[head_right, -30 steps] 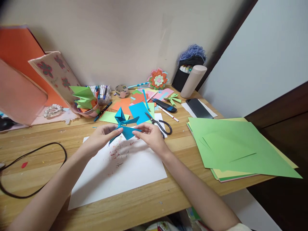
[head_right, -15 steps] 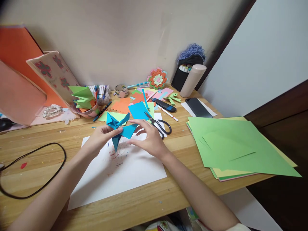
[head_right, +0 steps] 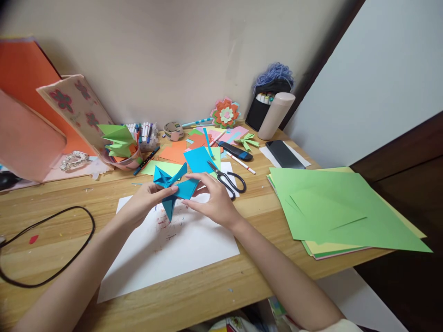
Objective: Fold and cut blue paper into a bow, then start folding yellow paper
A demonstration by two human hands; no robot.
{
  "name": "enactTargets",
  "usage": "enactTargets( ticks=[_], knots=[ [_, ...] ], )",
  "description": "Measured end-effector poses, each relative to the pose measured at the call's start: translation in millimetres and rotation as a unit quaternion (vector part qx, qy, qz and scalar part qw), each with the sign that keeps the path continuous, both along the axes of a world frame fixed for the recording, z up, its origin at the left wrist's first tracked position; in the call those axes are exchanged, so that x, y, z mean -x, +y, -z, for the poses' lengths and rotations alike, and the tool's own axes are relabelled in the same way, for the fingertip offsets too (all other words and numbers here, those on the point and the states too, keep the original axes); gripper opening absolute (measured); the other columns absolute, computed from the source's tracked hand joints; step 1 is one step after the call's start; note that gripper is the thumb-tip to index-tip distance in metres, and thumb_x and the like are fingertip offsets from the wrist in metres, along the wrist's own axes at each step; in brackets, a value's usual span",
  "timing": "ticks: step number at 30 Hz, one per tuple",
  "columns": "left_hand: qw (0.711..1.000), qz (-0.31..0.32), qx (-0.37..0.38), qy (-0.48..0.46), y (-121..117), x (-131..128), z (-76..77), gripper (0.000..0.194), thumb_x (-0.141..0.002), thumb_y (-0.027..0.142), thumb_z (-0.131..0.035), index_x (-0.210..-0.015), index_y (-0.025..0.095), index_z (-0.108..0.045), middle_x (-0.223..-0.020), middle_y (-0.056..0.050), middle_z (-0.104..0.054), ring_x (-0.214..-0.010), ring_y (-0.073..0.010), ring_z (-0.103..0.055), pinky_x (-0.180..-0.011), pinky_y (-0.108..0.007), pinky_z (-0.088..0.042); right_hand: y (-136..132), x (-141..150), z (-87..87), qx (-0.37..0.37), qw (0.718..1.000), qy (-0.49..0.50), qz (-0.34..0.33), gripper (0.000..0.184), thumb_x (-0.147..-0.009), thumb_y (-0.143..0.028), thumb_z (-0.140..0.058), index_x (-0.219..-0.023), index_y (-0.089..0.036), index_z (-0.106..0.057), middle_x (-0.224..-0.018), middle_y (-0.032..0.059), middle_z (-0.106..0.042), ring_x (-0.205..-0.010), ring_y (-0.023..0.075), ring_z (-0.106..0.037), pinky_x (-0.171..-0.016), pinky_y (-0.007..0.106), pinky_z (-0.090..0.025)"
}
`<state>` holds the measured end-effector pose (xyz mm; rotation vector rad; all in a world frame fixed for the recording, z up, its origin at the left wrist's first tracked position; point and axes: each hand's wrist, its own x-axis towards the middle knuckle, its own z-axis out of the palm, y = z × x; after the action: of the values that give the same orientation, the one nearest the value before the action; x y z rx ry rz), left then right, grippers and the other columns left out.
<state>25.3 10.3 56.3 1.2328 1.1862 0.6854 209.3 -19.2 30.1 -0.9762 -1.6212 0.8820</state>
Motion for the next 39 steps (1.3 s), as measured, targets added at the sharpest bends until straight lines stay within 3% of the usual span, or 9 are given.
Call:
enactTargets(
  ticks=[5,11,14,22,29,34,39],
  knots=[
    [0.998,-0.052,-0.012,-0.033,1.3,2.4,2.1,0.028,-0.061,0.04,-0.073,-0.067,0.014,-0.066,-0.067,-0.002,-0.065,-0.06,-0.0124,-0.054,-0.058,-0.024,-0.04,0.4,-1.3,0.1,0.047,0.998,0.03,-0.026,0.063,-0.064,-0.023,-0.076,-0.12,-0.03,-0.05,-0.107,0.0028,-0.056,-0.071,0.0112,-0.061,-0.071,0.03,-0.057],
    [0.999,-0.024,-0.003,-0.041,0.3,0.7,-2.4,0.029,-0.063,0.04,-0.072,-0.063,0.013,-0.063,-0.062,-0.001,-0.061,-0.055,-0.0104,-0.05,-0.054,-0.023,-0.037,0.2,-3.4,0.0,-0.007,1.0,0.003,0.013,0.031,-0.07,-0.03,-0.071,-0.1,-0.024,-0.063,-0.093,0.0029,-0.061,-0.068,0.0122,-0.062,-0.067,0.029,-0.057],
    [1.0,-0.016,-0.008,-0.019,0.0,-0.3,-2.5,0.031,-0.062,0.043,-0.071,-0.062,0.013,-0.062,-0.061,-0.001,-0.061,-0.054,-0.0111,-0.05,-0.053,-0.023,-0.036,0.1,-2.7,-0.4,-0.006,1.0,0.006,0.02,0.027,-0.07,-0.03,-0.071,-0.095,-0.022,-0.064,-0.09,0.0032,-0.062,-0.066,0.0125,-0.062,-0.065,0.029,-0.057],
    [0.997,-0.031,-0.062,0.04,0.8,1.1,1.1,0.034,-0.056,0.045,-0.073,-0.066,0.014,-0.066,-0.058,-0.002,-0.063,-0.056,-0.0153,-0.055,-0.052,-0.025,-0.036,1.7,-2.1,1.7,0.08,0.995,0.062,0.009,0.055,-0.066,-0.027,-0.075,-0.116,-0.025,-0.052,-0.095,0.0025,-0.057,-0.07,0.0115,-0.062,-0.07,0.028,-0.055],
    [0.996,-0.031,-0.059,0.063,-0.8,-0.7,-0.2,0.033,-0.058,0.042,-0.074,-0.07,0.012,-0.068,-0.068,-0.005,-0.068,-0.059,-0.0151,-0.056,-0.054,-0.025,-0.036,5.8,-1.9,1.2,0.11,0.983,0.147,0.014,0.038,-0.076,-0.032,-0.065,-0.11,-0.02,-0.054,-0.084,0.001,-0.058,-0.064,0.0106,-0.061,-0.062,0.027,-0.054],
    [0.998,-0.018,-0.044,0.051,-4.4,-4.3,0.7,0.033,-0.059,0.042,-0.074,-0.074,0.014,-0.068,-0.073,-0.006,-0.07,-0.063,-0.0164,-0.058,-0.055,-0.024,-0.038,9.1,-1.7,0.3,0.133,0.977,0.157,0.056,0.027,-0.072,-0.032,-0.069,-0.091,-0.017,-0.059,-0.066,-0.0014,-0.061,-0.058,0.0115,-0.06,-0.057,0.026,-0.053],
    [0.999,0.006,-0.047,0.025,-3.6,-5.2,2.1,0.04,-0.071,0.054,-0.06,-0.072,0.014,-0.069,-0.074,-0.007,-0.07,-0.07,-0.0186,-0.06,-0.063,-0.026,-0.041,8.0,-4.4,-2.1,0.095,0.981,0.143,0.09,0.022,-0.072,-0.031,-0.069,-0.087,-0.019,-0.06,-0.064,-0.0023,-0.06,-0.057,0.0117,-0.06,-0.057,0.026,-0.053]
  ],
)
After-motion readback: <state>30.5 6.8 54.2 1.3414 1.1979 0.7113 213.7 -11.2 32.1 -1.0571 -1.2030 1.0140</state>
